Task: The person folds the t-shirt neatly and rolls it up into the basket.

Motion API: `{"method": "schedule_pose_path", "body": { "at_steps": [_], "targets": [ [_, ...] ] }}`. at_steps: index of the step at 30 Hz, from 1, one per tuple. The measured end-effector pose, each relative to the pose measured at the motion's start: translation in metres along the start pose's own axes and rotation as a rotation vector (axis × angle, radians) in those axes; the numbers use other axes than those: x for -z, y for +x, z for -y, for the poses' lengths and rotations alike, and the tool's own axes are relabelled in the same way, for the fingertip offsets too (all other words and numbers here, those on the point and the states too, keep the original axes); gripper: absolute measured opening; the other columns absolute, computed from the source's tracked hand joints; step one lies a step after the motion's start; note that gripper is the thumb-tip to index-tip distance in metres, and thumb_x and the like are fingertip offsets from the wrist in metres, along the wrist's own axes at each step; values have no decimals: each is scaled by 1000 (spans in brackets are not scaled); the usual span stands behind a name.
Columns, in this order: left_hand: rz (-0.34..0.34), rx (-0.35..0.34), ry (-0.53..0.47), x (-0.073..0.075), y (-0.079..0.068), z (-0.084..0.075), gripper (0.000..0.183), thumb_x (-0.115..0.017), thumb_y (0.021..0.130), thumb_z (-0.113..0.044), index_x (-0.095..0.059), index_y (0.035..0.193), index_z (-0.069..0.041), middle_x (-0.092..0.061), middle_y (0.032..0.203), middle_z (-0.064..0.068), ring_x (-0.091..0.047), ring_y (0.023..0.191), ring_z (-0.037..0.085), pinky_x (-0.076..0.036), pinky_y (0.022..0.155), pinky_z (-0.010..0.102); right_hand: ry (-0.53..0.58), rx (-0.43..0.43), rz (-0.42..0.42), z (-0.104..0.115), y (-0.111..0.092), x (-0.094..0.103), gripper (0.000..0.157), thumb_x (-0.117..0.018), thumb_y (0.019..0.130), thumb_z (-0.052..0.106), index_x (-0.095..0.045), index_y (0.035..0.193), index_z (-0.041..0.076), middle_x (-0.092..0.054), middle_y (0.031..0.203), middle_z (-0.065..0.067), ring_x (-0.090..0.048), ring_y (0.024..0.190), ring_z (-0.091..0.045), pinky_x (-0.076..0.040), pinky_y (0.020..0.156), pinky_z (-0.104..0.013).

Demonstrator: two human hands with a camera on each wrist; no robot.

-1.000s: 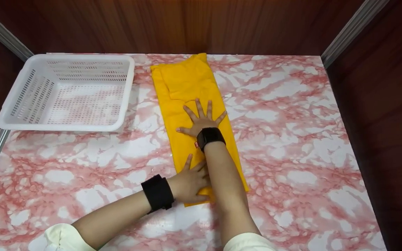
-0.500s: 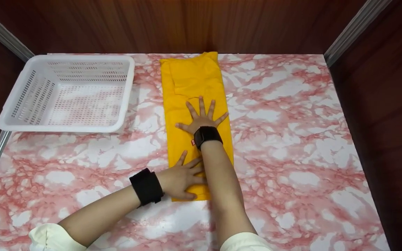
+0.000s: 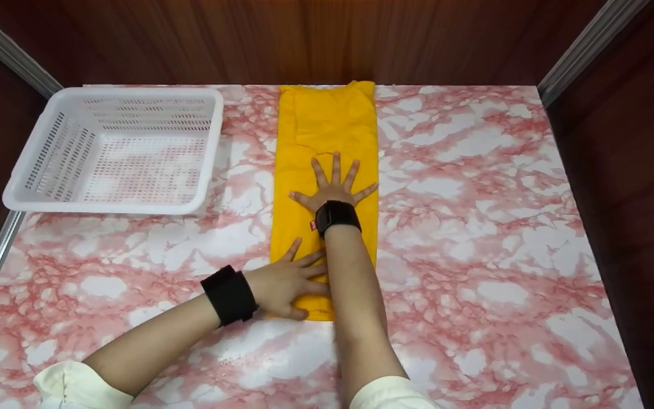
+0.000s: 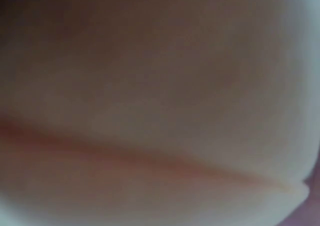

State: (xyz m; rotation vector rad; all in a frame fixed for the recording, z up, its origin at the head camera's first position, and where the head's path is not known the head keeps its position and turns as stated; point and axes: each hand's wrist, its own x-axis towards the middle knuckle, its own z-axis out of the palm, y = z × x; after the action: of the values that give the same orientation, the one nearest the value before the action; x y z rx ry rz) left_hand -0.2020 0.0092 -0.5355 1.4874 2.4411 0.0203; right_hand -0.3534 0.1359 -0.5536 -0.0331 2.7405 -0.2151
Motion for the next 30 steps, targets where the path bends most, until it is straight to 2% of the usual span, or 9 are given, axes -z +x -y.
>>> {"method": "schedule_pose_path", "body": {
  "at_steps": [10,14,23,27,30],
  "targets": [
    [3,5,-8,3,0,-5,62,-53,78,-49,-25,134,-50,-2,150,-9,9,137,26,0,98,66,10,-23,-7,-6,-3,5,92,-15,52,92,24,126,53,45,134,6,43,115,-39,22,65,-74],
    [-7,25,-10,2,1,-10,63,-51,78,-53,-25,134,-49,-6,150,-8,9,136,27,-1,97,67,7,2,10,-10,-4,7,93,-16,54,91,24,127,52,45,134,4,43,115,-39,22,65,-74],
    [-123,127,-18,-3,6,-28,56,-51,80,-56,-37,132,-39,-13,149,-1,-7,136,33,-14,95,67,64,251,106,-37,-32,23,87,-34,72,77,5,140,41,24,146,-2,29,128,-35,18,84,-72],
    [-137,196,-22,-5,3,-36,58,-53,80,-55,-39,132,-33,-17,149,2,-11,136,31,-18,98,63,33,351,102,-49,-49,18,85,-38,77,71,0,142,34,21,147,-6,24,130,-37,14,89,-70],
    [-149,233,-36,-8,-4,-42,61,-54,80,-53,-38,134,-29,-16,149,5,-11,136,30,-18,99,61,17,407,86,-54,-66,9,86,-40,78,68,-1,144,28,20,147,-12,21,131,-39,12,92,-68]
  ]
}}
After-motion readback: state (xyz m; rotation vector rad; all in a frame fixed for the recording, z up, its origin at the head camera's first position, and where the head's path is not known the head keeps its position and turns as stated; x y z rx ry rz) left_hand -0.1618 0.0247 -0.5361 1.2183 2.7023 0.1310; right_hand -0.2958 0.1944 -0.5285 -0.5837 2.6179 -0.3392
